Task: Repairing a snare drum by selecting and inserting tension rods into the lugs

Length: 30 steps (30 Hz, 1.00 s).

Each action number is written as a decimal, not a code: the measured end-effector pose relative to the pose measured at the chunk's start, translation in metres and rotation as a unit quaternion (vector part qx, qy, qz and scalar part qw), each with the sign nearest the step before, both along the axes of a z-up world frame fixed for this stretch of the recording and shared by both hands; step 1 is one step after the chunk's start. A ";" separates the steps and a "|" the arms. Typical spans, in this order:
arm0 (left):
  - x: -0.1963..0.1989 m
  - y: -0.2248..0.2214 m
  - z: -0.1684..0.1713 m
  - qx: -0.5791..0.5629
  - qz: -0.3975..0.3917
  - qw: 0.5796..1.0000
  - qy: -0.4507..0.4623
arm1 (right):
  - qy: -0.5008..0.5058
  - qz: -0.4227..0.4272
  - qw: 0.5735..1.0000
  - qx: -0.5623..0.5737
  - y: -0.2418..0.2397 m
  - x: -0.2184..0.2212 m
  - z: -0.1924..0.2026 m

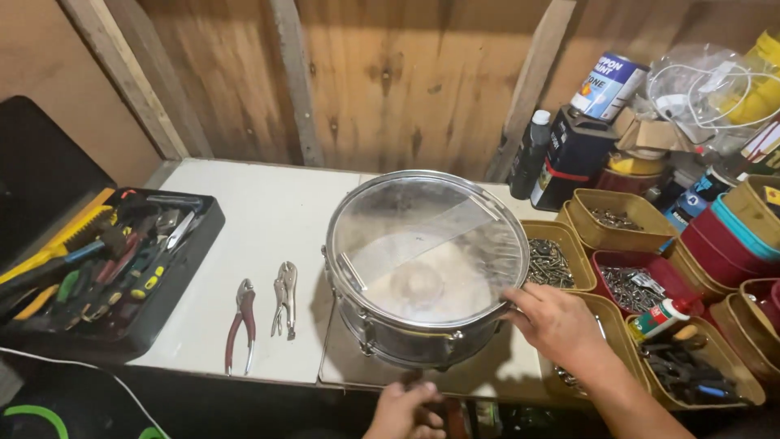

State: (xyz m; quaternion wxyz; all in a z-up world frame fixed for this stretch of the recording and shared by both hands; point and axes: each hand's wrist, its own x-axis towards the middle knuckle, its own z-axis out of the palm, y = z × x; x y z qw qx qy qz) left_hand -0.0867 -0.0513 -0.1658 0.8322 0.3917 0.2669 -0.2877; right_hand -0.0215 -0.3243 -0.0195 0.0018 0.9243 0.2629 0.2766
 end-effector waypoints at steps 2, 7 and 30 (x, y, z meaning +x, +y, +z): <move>-0.005 -0.005 -0.012 0.031 -0.031 0.998 -0.052 | 0.008 -0.009 1.000 0.007 -0.008 0.001 -0.010; 0.001 0.014 0.026 0.329 -0.162 0.899 -0.238 | 0.026 -0.036 0.998 0.050 -0.009 0.006 -0.017; 0.002 0.072 0.058 0.562 0.070 0.637 -0.523 | 0.495 -0.218 0.674 0.503 0.013 -0.091 -0.229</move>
